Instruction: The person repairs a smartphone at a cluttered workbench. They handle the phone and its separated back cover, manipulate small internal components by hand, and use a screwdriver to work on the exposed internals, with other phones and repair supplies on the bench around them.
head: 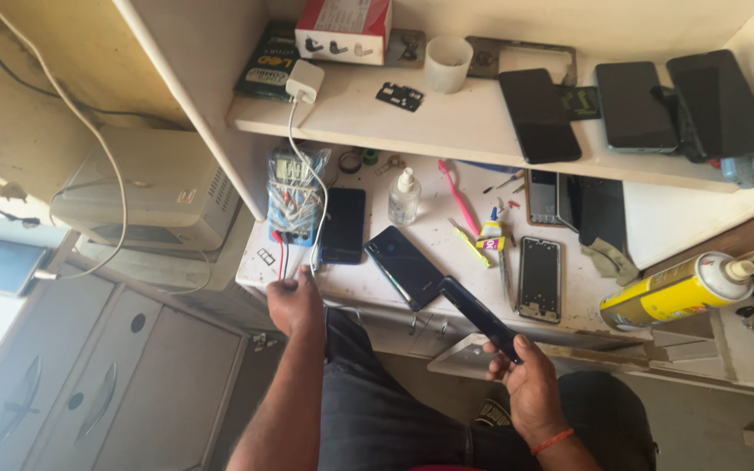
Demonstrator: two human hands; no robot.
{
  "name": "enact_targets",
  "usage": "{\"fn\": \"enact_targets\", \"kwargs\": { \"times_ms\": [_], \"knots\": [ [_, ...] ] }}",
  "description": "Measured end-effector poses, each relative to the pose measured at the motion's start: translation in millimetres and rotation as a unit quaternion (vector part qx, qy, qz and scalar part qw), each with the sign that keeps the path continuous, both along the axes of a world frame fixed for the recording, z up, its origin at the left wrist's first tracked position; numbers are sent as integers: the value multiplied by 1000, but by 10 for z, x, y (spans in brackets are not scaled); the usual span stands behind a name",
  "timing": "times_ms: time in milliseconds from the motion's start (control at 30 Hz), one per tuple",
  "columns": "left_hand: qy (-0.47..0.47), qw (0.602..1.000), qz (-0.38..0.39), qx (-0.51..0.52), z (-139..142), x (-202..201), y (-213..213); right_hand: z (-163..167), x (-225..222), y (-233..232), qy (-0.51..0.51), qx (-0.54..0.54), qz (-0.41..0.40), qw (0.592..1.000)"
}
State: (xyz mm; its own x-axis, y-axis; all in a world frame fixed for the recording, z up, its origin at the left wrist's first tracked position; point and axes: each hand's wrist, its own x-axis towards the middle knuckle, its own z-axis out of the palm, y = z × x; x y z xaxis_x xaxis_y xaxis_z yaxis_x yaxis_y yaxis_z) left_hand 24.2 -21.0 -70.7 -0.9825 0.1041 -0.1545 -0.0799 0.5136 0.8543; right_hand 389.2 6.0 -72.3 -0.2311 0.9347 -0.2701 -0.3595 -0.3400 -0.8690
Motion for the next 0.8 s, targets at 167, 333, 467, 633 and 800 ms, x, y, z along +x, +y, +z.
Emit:
{"fn": "enact_targets", "kwargs": {
  "times_ms": [167,333,467,633,800],
  "knots": [
    [-36,995,51,73,56,35,36,5,-19,74,3,-1,-6,1000],
    [-224,909,136,325,-4,83,26,7,-19,63,17,-10,-5,1000],
    [-233,883,133,384,-156,85,-30,0,-7,57,13,-15,-8,1000],
    [-89,898,77,424,-130,159,-120,35,2,65,13,-9,-13,1000],
    [44,908,-156,386,363,758,-166,149,5,70,49,17,-21,998]
  ]
}}
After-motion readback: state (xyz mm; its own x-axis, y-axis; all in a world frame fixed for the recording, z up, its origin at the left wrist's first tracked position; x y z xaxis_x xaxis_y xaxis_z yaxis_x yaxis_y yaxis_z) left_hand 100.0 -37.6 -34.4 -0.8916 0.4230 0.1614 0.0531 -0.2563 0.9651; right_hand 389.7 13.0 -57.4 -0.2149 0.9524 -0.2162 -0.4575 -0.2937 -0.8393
